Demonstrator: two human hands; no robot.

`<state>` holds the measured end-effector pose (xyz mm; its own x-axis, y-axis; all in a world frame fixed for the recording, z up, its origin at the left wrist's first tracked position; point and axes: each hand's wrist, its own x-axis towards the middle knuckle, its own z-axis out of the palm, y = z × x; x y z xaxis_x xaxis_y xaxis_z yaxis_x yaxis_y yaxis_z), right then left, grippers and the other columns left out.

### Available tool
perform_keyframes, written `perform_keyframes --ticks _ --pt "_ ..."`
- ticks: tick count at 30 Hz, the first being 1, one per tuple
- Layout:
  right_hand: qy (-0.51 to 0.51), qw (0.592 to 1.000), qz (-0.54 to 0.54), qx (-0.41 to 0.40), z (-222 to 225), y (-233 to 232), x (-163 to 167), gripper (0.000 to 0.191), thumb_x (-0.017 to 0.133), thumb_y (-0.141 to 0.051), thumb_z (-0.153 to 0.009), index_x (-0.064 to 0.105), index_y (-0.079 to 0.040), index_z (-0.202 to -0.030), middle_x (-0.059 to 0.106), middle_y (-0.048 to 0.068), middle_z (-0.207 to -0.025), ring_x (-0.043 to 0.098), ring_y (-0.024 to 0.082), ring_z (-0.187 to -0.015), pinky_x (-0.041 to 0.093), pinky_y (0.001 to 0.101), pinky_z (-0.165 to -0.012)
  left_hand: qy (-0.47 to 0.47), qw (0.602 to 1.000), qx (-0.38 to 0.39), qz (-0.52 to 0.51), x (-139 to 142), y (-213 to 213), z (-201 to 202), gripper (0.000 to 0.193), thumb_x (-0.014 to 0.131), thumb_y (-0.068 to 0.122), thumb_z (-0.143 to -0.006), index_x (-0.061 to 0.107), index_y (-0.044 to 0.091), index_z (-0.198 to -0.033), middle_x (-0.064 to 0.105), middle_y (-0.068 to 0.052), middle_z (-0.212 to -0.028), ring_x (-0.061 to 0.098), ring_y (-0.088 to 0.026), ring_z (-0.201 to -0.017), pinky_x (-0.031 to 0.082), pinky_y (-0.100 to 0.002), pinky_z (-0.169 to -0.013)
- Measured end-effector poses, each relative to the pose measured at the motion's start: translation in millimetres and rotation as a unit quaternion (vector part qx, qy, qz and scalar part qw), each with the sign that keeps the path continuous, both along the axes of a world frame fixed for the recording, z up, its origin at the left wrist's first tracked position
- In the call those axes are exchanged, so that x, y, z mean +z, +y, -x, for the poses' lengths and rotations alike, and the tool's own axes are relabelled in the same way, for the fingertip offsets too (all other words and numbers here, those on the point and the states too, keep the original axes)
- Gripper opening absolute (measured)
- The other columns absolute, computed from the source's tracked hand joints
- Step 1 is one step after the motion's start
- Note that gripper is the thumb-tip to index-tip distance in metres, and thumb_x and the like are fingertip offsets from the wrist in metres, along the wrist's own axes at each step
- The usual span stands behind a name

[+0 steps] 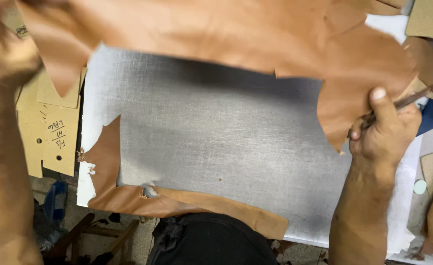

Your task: The person lays a large piece of brown leather on a work table, places cardboard templates on it, and uses a utility knife to cut the leather along the template edges. The person removes the templates and sets aside the cut leather pieces, then repeats the process with additional templates and leather sections.

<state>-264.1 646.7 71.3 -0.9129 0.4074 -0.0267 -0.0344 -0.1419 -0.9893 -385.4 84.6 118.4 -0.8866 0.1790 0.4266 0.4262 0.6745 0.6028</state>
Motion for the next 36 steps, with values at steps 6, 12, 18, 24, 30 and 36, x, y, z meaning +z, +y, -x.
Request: perform_keyframes --ticks 6,12,18,24,30,36 --pt "-0.24 0.966 -0.045 -0.083 -108.1 13.7 -64.4 0.011 0.064 -0.007 -0.101 0.062 -0.004 -0.111 0.054 0.0 -0.064 0.042 0.008 -0.039 0.031 0.025 -0.033 -0.195 0.968 -0.145 0.054 -88.9 59.2 -119.5 0.029 0.075 -0.009 -0.074 0.075 0.016 -0.091 0.066 -0.003 -0.133 0.046 -0.024 -0.143 0.033 -0.042 -0.122" --pt "-0.409 0.904 -0.105 -0.07 -192.9 29.9 -101.9 0.01 0.068 -0.018 -0.098 0.067 -0.008 -0.096 0.066 0.009 -0.063 0.044 0.009 -0.041 0.028 0.024 -0.037 -0.188 0.958 -0.108 0.189 -145.8 87.9 -208.3 0.019 0.074 0.006 -0.08 0.076 0.015 -0.096 0.062 -0.005 -0.139 0.044 -0.03 -0.143 0.03 -0.051 -0.124" --pt "-0.355 0.911 -0.195 -0.075 -183.3 44.1 -113.2 0.019 0.073 -0.023 -0.1 0.067 -0.005 -0.095 0.068 0.007 -0.071 0.061 0.009 -0.052 0.04 0.0254 -0.045 -0.185 0.966 -0.082 0.163 -139.6 81.0 -220.0 0.019 0.065 0.002 -0.086 0.076 0.013 -0.098 0.064 -0.005 -0.139 0.047 -0.03 -0.145 0.027 -0.052 -0.127" --pt "-0.345 0.84 -0.417 -0.052 -181.0 53.5 -127.6 0.031 0.083 -0.024 -0.1 0.068 0.0 -0.09 0.064 0.01 -0.073 0.054 0.018 -0.06 0.045 0.037 -0.058 -0.164 0.946 -0.085 0.267 -134.3 79.5 -223.0 0.017 0.067 0.01 -0.081 0.078 0.008 -0.094 0.066 -0.012 -0.135 0.051 -0.031 -0.137 0.031 -0.049 -0.123" --pt "-0.339 0.846 -0.41 -0.03 -187.0 65.2 -128.7 0.029 0.081 -0.024 -0.099 0.067 -0.001 -0.087 0.062 0.009 -0.071 0.054 0.017 -0.062 0.045 0.0345 -0.063 -0.213 0.948 -0.075 0.225 -150.6 138.7 -210.0 0.044 0.062 0.032 -0.094 0.065 0.005 -0.129 0.051 -0.012 -0.151 0.04 -0.028 -0.148 0.028 -0.045 -0.128" --pt "-0.33 0.89 -0.308 -0.062 -191.9 70.7 -137.6 0.021 0.076 -0.019 -0.099 0.07 -0.005 -0.084 0.064 0.001 -0.072 0.055 0.009 -0.065 0.044 0.027 -0.063 -0.199 0.934 -0.031 0.295 -176.2 200.0 -188.3 0.098 0.052 0.068 -0.094 0.026 -0.001 -0.159 0.018 -0.026 -0.167 0.013 -0.039 -0.156 0.01 -0.057 -0.126"
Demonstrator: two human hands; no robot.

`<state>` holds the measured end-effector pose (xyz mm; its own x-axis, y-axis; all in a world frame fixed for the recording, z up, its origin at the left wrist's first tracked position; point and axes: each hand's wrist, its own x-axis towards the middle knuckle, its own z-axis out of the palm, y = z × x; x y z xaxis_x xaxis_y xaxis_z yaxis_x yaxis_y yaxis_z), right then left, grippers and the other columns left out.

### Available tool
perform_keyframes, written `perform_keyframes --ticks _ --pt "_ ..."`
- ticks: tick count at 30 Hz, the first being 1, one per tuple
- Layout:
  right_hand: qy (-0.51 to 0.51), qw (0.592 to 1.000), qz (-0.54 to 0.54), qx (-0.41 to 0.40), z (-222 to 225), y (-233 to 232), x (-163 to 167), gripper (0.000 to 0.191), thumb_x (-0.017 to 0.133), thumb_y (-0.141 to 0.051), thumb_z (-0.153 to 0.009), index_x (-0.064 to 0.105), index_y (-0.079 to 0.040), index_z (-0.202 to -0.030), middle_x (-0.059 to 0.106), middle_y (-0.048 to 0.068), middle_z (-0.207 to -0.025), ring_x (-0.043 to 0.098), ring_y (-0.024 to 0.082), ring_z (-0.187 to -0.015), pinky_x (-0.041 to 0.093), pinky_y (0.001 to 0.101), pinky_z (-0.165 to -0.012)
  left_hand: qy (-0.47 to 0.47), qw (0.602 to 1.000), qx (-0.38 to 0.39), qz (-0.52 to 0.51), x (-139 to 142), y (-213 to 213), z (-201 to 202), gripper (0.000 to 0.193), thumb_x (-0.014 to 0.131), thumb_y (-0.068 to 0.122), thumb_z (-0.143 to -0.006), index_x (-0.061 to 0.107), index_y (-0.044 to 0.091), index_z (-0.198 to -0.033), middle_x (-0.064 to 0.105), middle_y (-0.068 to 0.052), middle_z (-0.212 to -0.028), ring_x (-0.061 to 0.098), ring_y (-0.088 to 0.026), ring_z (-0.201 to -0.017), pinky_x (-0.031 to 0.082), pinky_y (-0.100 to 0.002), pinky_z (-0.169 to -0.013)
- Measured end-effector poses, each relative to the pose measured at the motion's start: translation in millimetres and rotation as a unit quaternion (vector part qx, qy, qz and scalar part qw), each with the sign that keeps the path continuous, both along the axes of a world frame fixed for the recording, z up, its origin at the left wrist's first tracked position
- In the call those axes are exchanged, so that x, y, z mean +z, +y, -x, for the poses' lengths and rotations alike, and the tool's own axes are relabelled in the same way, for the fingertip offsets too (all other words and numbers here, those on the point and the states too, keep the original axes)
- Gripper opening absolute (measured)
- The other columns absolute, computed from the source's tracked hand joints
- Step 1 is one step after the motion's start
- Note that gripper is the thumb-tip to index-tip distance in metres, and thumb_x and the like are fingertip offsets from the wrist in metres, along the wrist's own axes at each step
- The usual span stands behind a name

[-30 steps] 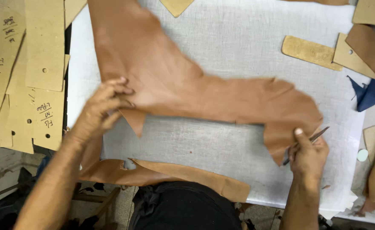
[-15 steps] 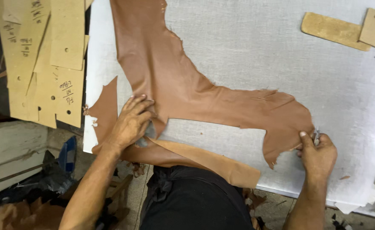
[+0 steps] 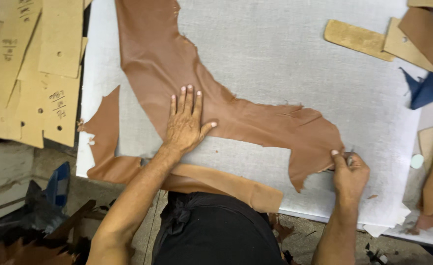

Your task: The person lays a large piece of brown leather on a work table, places cardboard templates on it, and uses a utility knife to cut the leather along the template edges. The person removes the templates and sets aside the cut leather pieces, then repeats the process with additional templates and leather sections.

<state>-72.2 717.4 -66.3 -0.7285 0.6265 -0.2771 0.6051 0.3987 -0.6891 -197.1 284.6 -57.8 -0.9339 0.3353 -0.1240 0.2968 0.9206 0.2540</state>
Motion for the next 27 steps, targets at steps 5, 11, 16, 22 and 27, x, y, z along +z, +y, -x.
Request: perform_keyframes --ticks 5,11,16,22,27 --pt "0.091 0.972 0.218 -0.024 -6.2 23.2 -2.0 0.013 0.075 -0.016 -0.093 0.069 -0.009 -0.085 0.062 0.001 -0.064 0.046 0.005 -0.047 0.032 0.0203 -0.043 -0.032 0.99 -0.139 0.011 -11.8 68.5 -20.4 0.111 0.038 0.083 -0.088 0.023 -0.001 -0.158 0.014 -0.027 -0.166 0.009 -0.04 -0.156 0.006 -0.055 -0.125" --pt "0.086 0.965 0.246 -0.01 -15.0 38.4 -0.2 0.012 0.074 -0.012 -0.094 0.066 -0.008 -0.086 0.056 0.0 -0.058 0.042 0.004 -0.04 0.028 0.0208 -0.035 -0.016 0.943 -0.332 -0.026 -15.6 191.4 -45.1 0.114 0.018 0.09 -0.083 0.02 0.007 -0.161 0.007 -0.021 -0.168 0.002 -0.034 -0.156 0.0 -0.051 -0.126" --pt "0.128 0.955 0.265 -0.023 -13.2 35.2 3.4 0.018 0.068 -0.017 -0.1 0.065 -0.007 -0.085 0.056 -0.001 -0.058 0.041 0.005 -0.04 0.029 0.0213 -0.036 -0.021 0.895 -0.446 -0.013 -5.0 248.2 -52.7 0.112 0.024 0.091 -0.081 0.026 0.012 -0.16 0.01 -0.019 -0.169 0.003 -0.032 -0.157 0.0 -0.05 -0.128" --pt "0.094 0.987 0.127 0.017 -0.1 18.2 4.1 0.012 0.072 -0.013 -0.1 0.067 -0.002 -0.096 0.061 0.002 -0.071 0.052 0.006 -0.059 0.039 0.0216 -0.053 -0.025 0.909 -0.414 -0.046 -8.1 193.8 -43.6 0.108 0.029 0.088 -0.087 0.026 0.011 -0.162 0.016 -0.015 -0.171 0.007 -0.029 -0.159 0.002 -0.048 -0.13" --pt "0.105 0.991 -0.053 0.055 4.4 2.3 -9.2 0.024 0.082 -0.017 -0.095 0.069 0.002 -0.104 0.069 0.008 -0.089 0.063 0.015 -0.075 0.051 0.0302 -0.069 -0.018 0.973 -0.231 0.006 2.9 41.6 -0.4 0.097 0.031 0.08 -0.095 0.022 0.013 -0.164 0.011 -0.015 -0.171 0.004 -0.031 -0.159 -0.001 -0.051 -0.128"
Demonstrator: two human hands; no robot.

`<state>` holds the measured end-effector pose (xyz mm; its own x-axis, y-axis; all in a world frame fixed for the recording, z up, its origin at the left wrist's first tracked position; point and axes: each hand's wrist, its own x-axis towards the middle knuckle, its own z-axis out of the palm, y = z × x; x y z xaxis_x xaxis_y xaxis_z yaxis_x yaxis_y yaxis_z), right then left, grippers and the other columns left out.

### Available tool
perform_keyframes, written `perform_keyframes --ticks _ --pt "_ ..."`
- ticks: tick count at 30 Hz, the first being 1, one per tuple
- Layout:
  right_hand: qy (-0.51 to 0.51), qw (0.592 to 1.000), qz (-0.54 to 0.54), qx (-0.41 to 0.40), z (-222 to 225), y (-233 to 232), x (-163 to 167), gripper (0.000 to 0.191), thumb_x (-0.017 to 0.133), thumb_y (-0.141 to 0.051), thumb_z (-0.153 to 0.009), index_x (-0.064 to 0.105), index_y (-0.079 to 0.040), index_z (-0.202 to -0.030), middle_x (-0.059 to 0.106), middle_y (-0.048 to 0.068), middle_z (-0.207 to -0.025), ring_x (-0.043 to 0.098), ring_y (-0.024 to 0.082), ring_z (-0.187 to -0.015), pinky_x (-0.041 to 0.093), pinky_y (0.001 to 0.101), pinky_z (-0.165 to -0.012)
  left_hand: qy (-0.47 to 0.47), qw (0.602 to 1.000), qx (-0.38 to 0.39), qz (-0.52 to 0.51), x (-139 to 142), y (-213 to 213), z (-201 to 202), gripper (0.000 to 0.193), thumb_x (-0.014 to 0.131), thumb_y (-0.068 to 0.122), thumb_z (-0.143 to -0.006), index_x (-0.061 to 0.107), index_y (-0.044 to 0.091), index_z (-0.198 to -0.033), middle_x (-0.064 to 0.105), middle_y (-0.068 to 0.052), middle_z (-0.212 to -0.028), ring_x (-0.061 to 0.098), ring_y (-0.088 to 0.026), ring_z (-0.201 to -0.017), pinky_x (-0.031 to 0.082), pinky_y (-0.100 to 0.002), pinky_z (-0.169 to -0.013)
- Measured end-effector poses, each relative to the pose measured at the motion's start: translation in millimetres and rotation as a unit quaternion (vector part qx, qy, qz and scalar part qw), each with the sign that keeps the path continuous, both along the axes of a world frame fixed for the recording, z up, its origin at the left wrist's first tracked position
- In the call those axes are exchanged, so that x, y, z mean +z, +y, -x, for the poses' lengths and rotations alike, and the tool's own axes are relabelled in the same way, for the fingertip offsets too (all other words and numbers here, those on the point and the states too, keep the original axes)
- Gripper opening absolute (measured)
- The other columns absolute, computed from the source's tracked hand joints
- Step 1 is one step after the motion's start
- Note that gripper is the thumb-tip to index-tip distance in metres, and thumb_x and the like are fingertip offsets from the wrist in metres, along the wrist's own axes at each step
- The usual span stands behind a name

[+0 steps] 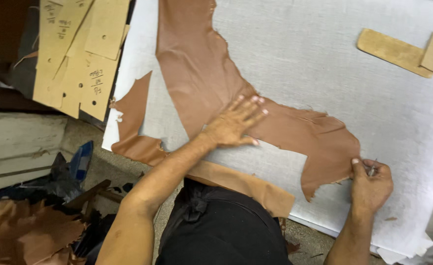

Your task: The person lays a large piece of brown leather on a work table, places cardboard templates on it, and uses a utility knife to cut the leather along the template edges. The person removes the templates and sets aside the cut leather pieces, then repeats the process with additional templates and leather sections.

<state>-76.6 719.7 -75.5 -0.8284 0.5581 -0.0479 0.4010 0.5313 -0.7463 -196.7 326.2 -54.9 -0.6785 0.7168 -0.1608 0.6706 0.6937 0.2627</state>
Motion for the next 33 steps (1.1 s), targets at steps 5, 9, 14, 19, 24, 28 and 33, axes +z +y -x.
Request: perform_keyframes --ticks 5,9,14,19,24,28,33 --pt "-0.034 0.988 -0.149 -0.005 -1.8 -3.9 -13.8 0.029 0.086 -0.021 -0.097 0.071 0.004 -0.101 0.071 0.013 -0.09 0.065 0.02 -0.076 0.052 0.0353 -0.074 0.009 0.968 0.248 0.03 5.8 -116.1 35.0 0.086 0.041 0.074 -0.097 0.027 0.021 -0.163 0.008 -0.017 -0.171 0.001 -0.035 -0.157 -0.001 -0.054 -0.126" --pt "-0.045 0.996 -0.075 -0.006 6.3 0.8 -11.7 0.027 0.083 -0.019 -0.097 0.069 0.003 -0.098 0.069 0.011 -0.083 0.062 0.018 -0.071 0.051 0.0326 -0.067 0.011 0.967 0.255 0.005 -2.4 -133.1 36.5 0.087 0.048 0.072 -0.093 0.033 0.021 -0.162 0.012 -0.017 -0.171 0.006 -0.033 -0.158 0.0 -0.055 -0.127" --pt "-0.031 0.985 0.133 -0.104 19.3 -1.5 5.7 0.014 0.078 -0.008 -0.094 0.066 0.0 -0.09 0.063 0.002 -0.071 0.055 0.01 -0.059 0.041 0.0246 -0.054 0.02 0.97 0.241 -0.028 -6.2 -127.5 35.2 0.087 0.054 0.069 -0.095 0.036 0.018 -0.162 0.016 -0.021 -0.171 0.008 -0.035 -0.159 0.001 -0.058 -0.126" --pt "-0.05 0.989 0.08 -0.11 17.2 -14.6 18.8 0.009 0.076 -0.007 -0.094 0.068 -0.002 -0.091 0.063 0.002 -0.069 0.054 0.008 -0.057 0.042 0.0229 -0.053 0.013 0.968 0.246 -0.044 -5.9 -126.0 35.3 0.086 0.056 0.07 -0.092 0.04 0.017 -0.159 0.019 -0.022 -0.169 0.009 -0.037 -0.157 0.001 -0.058 -0.126" --pt "0.05 0.978 0.166 -0.116 7.5 -10.1 18.4 0.004 0.072 -0.003 -0.098 0.068 -0.003 -0.096 0.065 0.001 -0.071 0.053 0.006 -0.055 0.039 0.021 -0.05 0.043 0.956 0.258 -0.131 -17.3 -137.3 29.2 0.079 0.07 0.047 -0.091 0.046 0.006 -0.154 0.027 -0.025 -0.165 0.017 -0.04 -0.155 0.009 -0.058 -0.127" --pt "0.078 0.968 0.202 -0.13 2.1 -4.9 12.0 0.004 0.071 -0.002 -0.102 0.068 -0.004 -0.099 0.063 0.002 -0.07 0.048 0.006 -0.051 0.031 0.0213 -0.043 0.098 0.908 0.32 -0.254 -31.4 -152.6 26.7 0.052 0.071 0.014 -0.097 0.056 0.005 -0.146 0.047 -0.018 -0.159 0.032 -0.038 -0.155 0.019 -0.056 -0.132" --pt "0.079 0.965 0.213 -0.128 2.0 -10.2 12.5 0.008 0.069 -0.003 -0.105 0.065 -0.005 -0.098 0.06 0.002 -0.07 0.045 0.007 -0.049 0.03 0.0229 -0.041 0.148 0.862 0.368 -0.315 -39.8 -159.7 25.5 0.04 0.061 0.0 -0.096 0.062 0.005 -0.136 0.063 -0.013 -0.142 0.049 -0.034 -0.145 0.029 -0.051 -0.13"
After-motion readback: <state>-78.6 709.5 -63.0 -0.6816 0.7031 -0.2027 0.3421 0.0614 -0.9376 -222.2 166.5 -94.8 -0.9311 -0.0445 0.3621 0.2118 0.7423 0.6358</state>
